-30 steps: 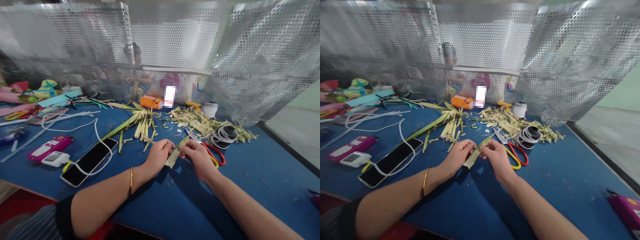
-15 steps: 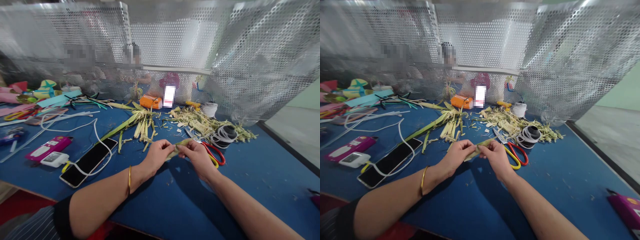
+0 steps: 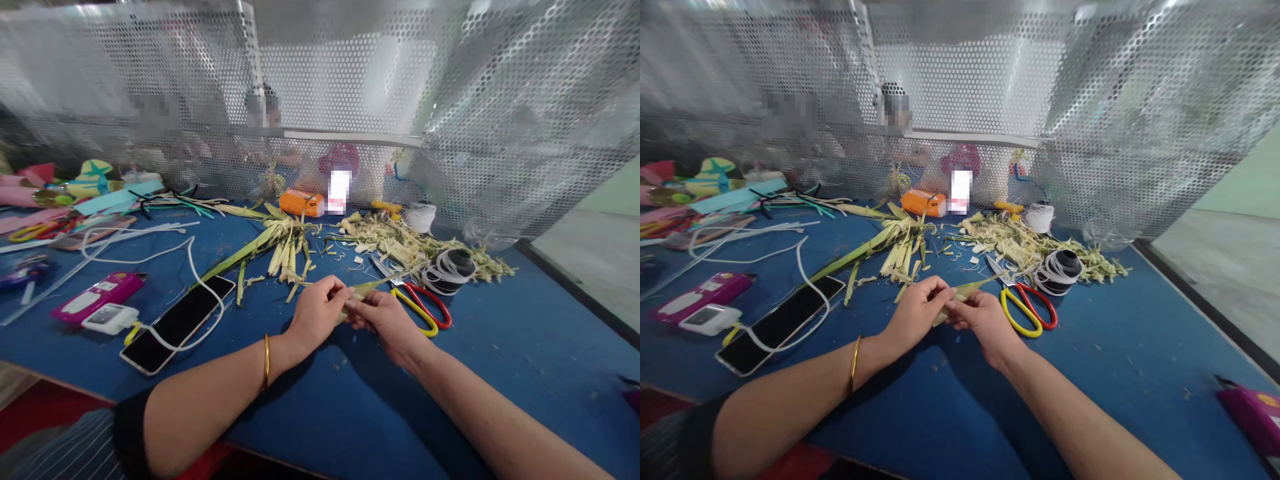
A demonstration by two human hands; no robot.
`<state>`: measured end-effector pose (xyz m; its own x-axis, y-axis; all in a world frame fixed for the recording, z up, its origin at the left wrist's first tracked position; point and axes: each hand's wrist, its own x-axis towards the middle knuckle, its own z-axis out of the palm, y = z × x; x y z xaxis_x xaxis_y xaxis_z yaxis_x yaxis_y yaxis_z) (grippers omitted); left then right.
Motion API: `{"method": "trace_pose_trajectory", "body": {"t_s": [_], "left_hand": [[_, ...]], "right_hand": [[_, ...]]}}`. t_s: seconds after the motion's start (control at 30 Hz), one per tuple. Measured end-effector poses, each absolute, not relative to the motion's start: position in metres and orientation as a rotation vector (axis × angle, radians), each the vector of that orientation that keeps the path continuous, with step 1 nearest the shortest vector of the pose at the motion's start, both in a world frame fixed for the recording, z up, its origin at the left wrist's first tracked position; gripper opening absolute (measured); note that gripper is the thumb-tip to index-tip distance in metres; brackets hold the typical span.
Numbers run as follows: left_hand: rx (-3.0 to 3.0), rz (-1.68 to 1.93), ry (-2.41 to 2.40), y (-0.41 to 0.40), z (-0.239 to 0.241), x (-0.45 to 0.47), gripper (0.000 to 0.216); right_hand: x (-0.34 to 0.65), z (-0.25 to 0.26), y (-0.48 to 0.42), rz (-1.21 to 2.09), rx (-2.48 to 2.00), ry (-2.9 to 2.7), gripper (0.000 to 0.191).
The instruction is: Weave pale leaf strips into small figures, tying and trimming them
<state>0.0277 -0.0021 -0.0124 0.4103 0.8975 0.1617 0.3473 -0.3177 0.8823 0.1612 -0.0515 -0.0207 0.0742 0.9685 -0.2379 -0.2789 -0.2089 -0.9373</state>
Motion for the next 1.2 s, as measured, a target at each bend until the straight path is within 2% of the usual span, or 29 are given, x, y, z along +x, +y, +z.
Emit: {"method": "trace_pose_trajectory", "body": {"t_s": [0.4, 1.0, 1.2], "left_hand": [[1.522, 0.964, 0.978, -0.0018, -0.0142, 0.0326, 0.024], [1.386, 0.934, 1.101, -0.0019, -0.0152, 0.0333, 0.023], [1.800, 1.005, 1.108, -0.0029, -0.0133, 0.0295, 0.023]], "right_hand": [[0.1657, -0.0134, -0.0512, 1.326, -1.161, -0.875, 0.025], [0.1617, -0.0133, -0.0523, 1.217, -1.201, -0.854, 0.026], [0.1590, -0.0177, -0.0544, 1.452, -1.150, -0.793, 0.033]]}}
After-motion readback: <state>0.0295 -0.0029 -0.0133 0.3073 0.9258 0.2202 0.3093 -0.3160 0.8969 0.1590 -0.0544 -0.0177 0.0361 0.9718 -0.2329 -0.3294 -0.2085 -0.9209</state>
